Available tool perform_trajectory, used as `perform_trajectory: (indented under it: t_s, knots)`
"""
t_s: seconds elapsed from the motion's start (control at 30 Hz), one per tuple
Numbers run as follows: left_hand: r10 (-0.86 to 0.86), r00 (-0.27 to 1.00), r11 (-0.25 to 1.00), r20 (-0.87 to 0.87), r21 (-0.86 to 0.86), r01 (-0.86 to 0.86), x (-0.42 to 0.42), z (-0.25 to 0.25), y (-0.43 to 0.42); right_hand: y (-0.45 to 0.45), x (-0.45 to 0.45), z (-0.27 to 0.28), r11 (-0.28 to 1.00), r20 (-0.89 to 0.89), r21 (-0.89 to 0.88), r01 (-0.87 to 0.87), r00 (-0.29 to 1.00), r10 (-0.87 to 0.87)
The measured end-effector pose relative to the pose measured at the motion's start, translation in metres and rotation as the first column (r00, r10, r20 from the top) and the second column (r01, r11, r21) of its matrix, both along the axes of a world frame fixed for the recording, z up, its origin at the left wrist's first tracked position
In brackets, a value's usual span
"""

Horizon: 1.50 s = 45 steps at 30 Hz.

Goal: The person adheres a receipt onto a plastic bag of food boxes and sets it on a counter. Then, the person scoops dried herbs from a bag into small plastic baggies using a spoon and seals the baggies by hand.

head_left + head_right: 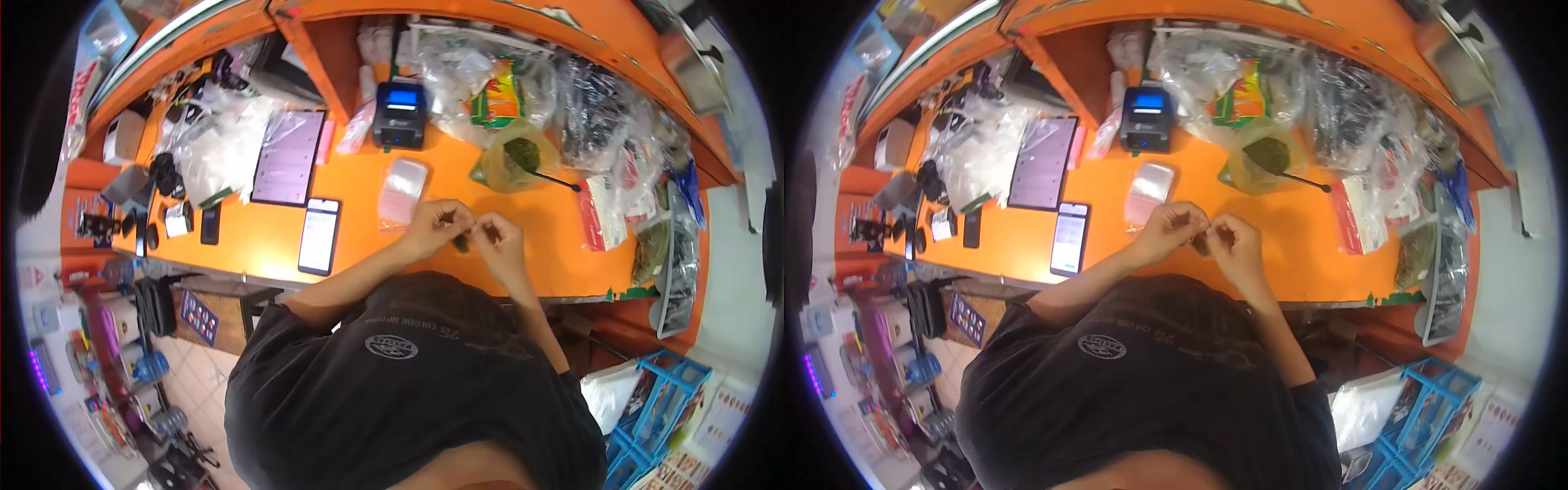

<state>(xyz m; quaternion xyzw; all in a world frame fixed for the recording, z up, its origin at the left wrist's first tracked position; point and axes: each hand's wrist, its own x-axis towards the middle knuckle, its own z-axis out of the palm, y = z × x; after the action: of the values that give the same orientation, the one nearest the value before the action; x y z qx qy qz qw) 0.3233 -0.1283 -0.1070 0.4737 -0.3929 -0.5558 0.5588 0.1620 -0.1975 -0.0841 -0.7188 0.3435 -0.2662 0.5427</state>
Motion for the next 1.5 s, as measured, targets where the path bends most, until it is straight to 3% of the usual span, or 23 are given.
perform_trajectory:
  t_s: [0.1, 0.23, 0.33, 0.43, 0.5, 0.6, 0.67, 0.7, 0.77, 0.8, 0.83, 0.87, 0.93, 1.03, 1.13, 1.17, 1.2, 1.23, 1.3, 1.37, 1.4, 1.43, 1.5]
  knots:
    - [0.112, 0.988, 0.994, -0.109, 0.007, -0.112, -0.003, -0.026, 0.026, 0.017, 0.016, -0.035, 0.991, 0.027, 0.133, -0.016, 1.0, 0.012]
    - [0.228, 0.972, 0.965, -0.049, 0.141, -0.22, 0.016, -0.048, 0.047, 0.016, 0.003, -0.042, 0.972, -0.009, 0.213, -0.096, 0.995, 0.101]
    - [0.193, 0.981, 0.968, -0.027, 0.166, -0.186, 0.014, -0.074, 0.052, 0.009, -0.011, -0.058, 0.956, -0.062, 0.215, -0.199, 0.974, 0.216]
    - [0.251, 0.959, 0.946, -0.129, 0.24, -0.215, 0.024, -0.087, 0.048, -0.007, -0.035, -0.078, 0.989, -0.144, 0.079, -0.129, 0.98, 0.139]
    - [-0.026, 0.96, 0.98, 0.277, 0.195, -0.03, 0.038, -0.089, 0.051, -0.025, -0.062, -0.097, 0.996, -0.146, 0.077, -0.049, 0.987, 0.06]
    - [0.326, 0.579, 0.945, 0.747, -0.272, -0.182, 0.038, -0.072, 0.061, -0.035, -0.072, -0.094, 0.992, -0.176, 0.122, -0.01, 0.984, 0.032]
    - [0.585, 0.327, 0.739, 0.742, -0.322, -0.591, 0.066, -0.045, 0.072, -0.034, -0.066, -0.08, 0.984, -0.194, 0.176, 0.003, 0.98, 0.032]
    - [0.693, 0.201, 0.506, 0.692, -0.268, -0.82, 0.09, -0.048, 0.079, -0.033, -0.063, -0.074, 0.983, -0.215, 0.185, 0.016, 0.976, 0.025]
    - [0.571, -0.322, -0.004, 0.755, -0.389, -0.921, 0.186, -0.122, 0.123, -0.031, -0.062, -0.075, 0.979, -0.228, 0.205, 0.013, 0.973, 0.035]
    - [0.379, -0.333, -0.15, 0.864, -0.297, -0.943, 0.217, -0.102, 0.148, -0.029, -0.064, -0.083, 0.976, -0.22, 0.218, -0.008, 0.974, 0.057]
    - [0.154, -0.418, -0.282, 0.896, -0.365, -0.887, 0.261, -0.134, 0.181, -0.029, -0.062, -0.09, 0.973, -0.211, 0.231, -0.026, 0.975, 0.076]
    - [0.066, -0.414, -0.415, 0.908, -0.353, -0.839, 0.29, -0.137, 0.204, -0.028, -0.058, -0.096, 0.972, -0.242, 0.224, -0.065, 0.963, 0.12]
    - [0.033, -0.275, -0.475, 0.961, -0.227, -0.85, 0.328, -0.13, 0.233, -0.027, -0.055, -0.101, 0.967, -0.316, 0.215, -0.133, 0.928, 0.198]
    - [-0.002, -0.082, -0.357, 0.997, -0.078, -0.931, 0.368, -0.151, 0.241, -0.023, -0.041, -0.089, 0.959, -0.332, 0.236, -0.155, 0.915, 0.229]
    - [0.163, 0.001, -0.162, 0.987, 0.028, -0.986, 0.333, -0.093, 0.184, -0.027, -0.038, -0.092, 0.964, -0.307, 0.216, -0.155, 0.926, 0.218]
    - [0.28, -0.142, -0.201, 0.949, -0.087, -0.976, 0.322, -0.107, 0.167, -0.027, -0.036, -0.091, 0.965, -0.306, 0.221, -0.141, 0.93, 0.206]
    - [0.362, -0.202, -0.316, 0.91, -0.084, -0.945, 0.305, -0.111, 0.144, -0.025, -0.034, -0.088, 0.966, -0.304, 0.225, -0.124, 0.933, 0.191]
    - [0.424, -0.266, -0.316, 0.865, -0.134, -0.939, 0.28, -0.113, 0.122, -0.024, -0.033, -0.087, 0.968, -0.303, 0.228, -0.103, 0.937, 0.171]
    - [0.61, -0.224, 0.045, 0.76, -0.315, -0.948, 0.237, -0.142, 0.09, -0.024, -0.035, -0.092, 0.98, -0.33, 0.152, -0.126, 0.929, 0.17]
    - [0.766, 0.044, 0.397, 0.641, -0.417, -0.818, 0.176, -0.109, 0.051, -0.02, -0.04, -0.096, 0.983, -0.327, 0.128, -0.13, 0.931, 0.165]
    - [0.671, 0.098, 0.592, 0.735, -0.451, -0.668, 0.155, -0.094, 0.041, -0.017, -0.04, -0.096, 0.982, -0.306, 0.139, -0.126, 0.938, 0.164]
    - [0.619, 0.264, 0.726, 0.74, -0.41, -0.552, 0.141, -0.09, 0.03, -0.015, -0.04, -0.095, 0.981, -0.282, 0.148, -0.124, 0.945, 0.162]
    - [0.479, 0.23, 0.862, 0.847, -0.405, -0.306, 0.126, -0.075, 0.018, -0.013, -0.038, -0.086, 0.985, -0.324, 0.143, -0.097, 0.936, 0.139]
